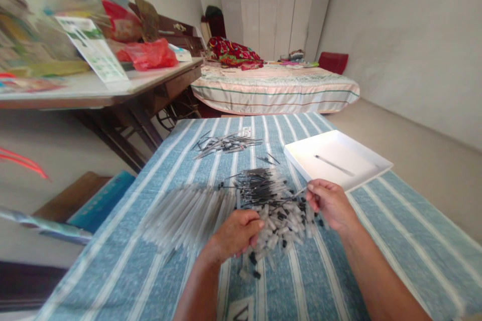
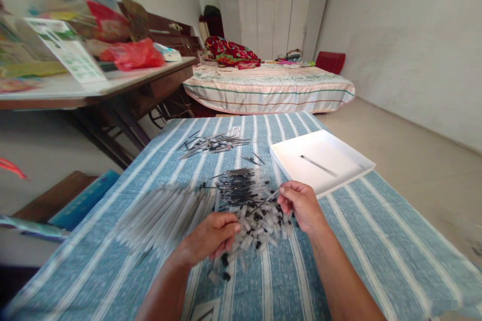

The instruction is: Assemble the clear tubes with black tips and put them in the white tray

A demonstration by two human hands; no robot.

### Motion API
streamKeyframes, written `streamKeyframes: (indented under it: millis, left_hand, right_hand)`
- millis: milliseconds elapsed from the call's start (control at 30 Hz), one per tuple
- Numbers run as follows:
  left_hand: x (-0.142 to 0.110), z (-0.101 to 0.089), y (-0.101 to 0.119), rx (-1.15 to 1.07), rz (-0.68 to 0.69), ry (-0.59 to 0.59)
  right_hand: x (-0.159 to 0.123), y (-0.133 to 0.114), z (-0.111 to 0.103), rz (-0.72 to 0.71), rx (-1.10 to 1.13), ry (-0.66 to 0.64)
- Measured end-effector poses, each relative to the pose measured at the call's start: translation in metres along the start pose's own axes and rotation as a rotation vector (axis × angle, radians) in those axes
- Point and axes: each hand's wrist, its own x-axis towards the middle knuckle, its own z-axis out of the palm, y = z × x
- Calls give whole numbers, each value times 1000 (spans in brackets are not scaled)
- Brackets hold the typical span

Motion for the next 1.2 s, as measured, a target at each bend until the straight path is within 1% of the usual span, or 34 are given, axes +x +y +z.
streamKeyframes:
  millis: [100,200,300,367,467,600,700,867,1000,1100,1200]
  left_hand:
    - [-10,-18,1,7,16,62]
    - [-14,-27,0,-55,56,129]
    - [-10,-23,-2,-76,47,167]
    - [-7,-18,-2,-75,41,150]
    - [-5,-13,1,-78,44,130]
    - [-4,-10,1,-82,38,149]
    - [-2,-9,0,-87,34,169]
    - [0,-6,1,-116,53,232]
    - [1,-4,0,-156,74,294]
    - [3,-6,-3,-172,91,337]
    - [3,-10,-5,-120,106,388]
  right_hand:
    - [0,1,-6,-28,65,158]
    - [-5,9,-4,12,11,219]
    - [-10,17,2,65,-136,245]
    - [-12,19,4,73,-217,266]
    - [-12,18,4,42,-278,284]
    - [-9,16,2,-22,-319,288]
    - [-8,17,5,-21,-328,256]
    - [-9,20,20,-5,-338,108]
    - [-6,22,31,7,-363,40]
    - [-2,23,34,-15,-423,6]
    - [2,22,34,-46,-522,-34]
